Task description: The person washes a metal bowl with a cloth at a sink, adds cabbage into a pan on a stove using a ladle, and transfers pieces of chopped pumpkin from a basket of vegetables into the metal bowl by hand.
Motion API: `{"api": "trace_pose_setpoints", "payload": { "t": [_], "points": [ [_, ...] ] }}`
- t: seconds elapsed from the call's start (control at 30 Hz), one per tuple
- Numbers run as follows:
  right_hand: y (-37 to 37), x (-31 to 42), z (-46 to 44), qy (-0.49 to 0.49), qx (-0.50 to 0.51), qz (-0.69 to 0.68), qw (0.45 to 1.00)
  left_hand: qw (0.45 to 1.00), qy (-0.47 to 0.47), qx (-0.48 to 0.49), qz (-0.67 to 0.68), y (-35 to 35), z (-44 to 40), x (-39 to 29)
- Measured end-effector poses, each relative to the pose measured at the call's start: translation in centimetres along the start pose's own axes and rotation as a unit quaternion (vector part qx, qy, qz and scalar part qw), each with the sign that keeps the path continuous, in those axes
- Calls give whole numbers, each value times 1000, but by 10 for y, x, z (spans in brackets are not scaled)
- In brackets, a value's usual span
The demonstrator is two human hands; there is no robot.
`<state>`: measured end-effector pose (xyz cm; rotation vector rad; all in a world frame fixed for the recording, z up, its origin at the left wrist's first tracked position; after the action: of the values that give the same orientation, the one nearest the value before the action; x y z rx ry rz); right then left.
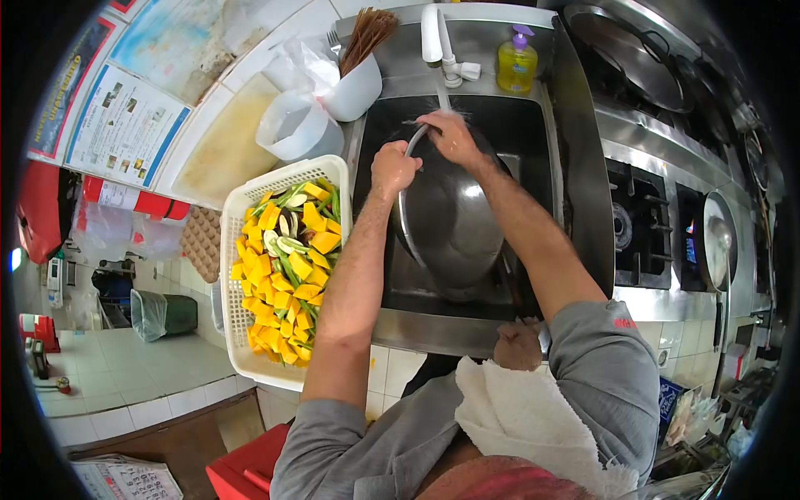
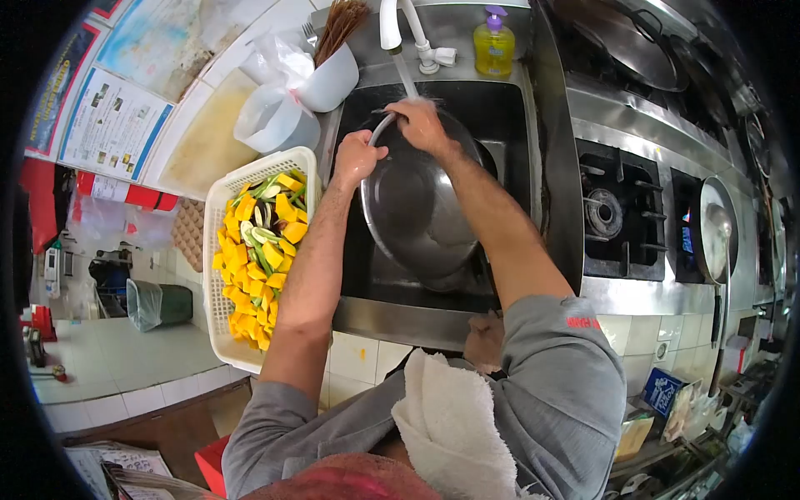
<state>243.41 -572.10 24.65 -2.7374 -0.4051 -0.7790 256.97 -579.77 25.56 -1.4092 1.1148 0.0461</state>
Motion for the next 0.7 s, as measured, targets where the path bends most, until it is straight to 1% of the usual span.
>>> {"api": "trace_pose_setpoints", "payload": {
  "t": [0.03,0.07,0.1,0.13,0.17,0.2,0.23,0.27,0.3,0.33,0.37,0.4,0.43,0.47,0.5,0.53,0.57,0.63,0.67,0.7],
  "points": [
    [10,-16,-2,125,78,-36,988,1000,-2,-1,-1,0,5,-4],
    [22,-28,3,246,156,-72,954,999,21,-21,-24,-5,10,-9],
    [15,-48,0,298,111,-94,943,997,43,-43,-48,-11,16,-15],
    [10,-84,2,376,76,-124,915,997,50,-36,-36,-17,26,-24],
    [-10,-93,-5,423,-6,-116,899,995,74,-49,-35,-22,35,-34],
    [-23,-107,-10,448,-81,-124,882,994,91,-55,-33,-27,45,-44],
    [-32,-105,-22,438,-66,-84,893,992,106,-60,-31,-33,56,-53],
    [-28,-123,-28,414,-24,-37,909,988,136,-63,-37,-38,65,-61],
    [-26,-120,-34,413,-18,-40,910,983,165,-65,-43,-43,76,-69],
    [-29,-106,-53,307,-3,45,951,970,212,-105,-48,-55,87,-80],
    [-31,-89,-69,192,9,128,973,970,210,-110,-50,-63,92,-81],
    [-23,-107,-74,135,32,126,982,955,251,-159,-18,-81,99,-86],
    [-21,-123,-73,133,29,122,983,933,294,-207,14,-99,108,-91],
    [-21,-136,-74,102,18,184,977,932,297,-209,9,-111,113,-91],
    [-23,-144,-76,72,8,244,967,944,252,-214,12,-124,117,-83],
    [-20,-163,-74,144,83,216,962,954,205,-218,15,-135,121,-75],
    [-22,-170,-74,146,81,212,963,954,207,-218,10,-141,126,-73],
    [-18,-200,-68,241,74,103,962,945,147,-279,88,-163,135,-60],
    [-11,-215,-60,312,109,66,941,945,148,-278,84,-168,139,-63],
    [-8,-226,-58,315,108,64,941,945,104,-294,97,-177,142,-63]
  ]
}}
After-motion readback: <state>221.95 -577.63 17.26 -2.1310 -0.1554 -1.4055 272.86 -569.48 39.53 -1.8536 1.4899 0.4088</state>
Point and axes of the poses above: each hand's wrist, its own z-axis away from the middle knuckle, its own y-axis out of the palm, x = y × z, the point moved 8 cm from there along -z, towards the middle knuckle, and after that the axes turned 15 degrees about -x, right-handed, at the moved point
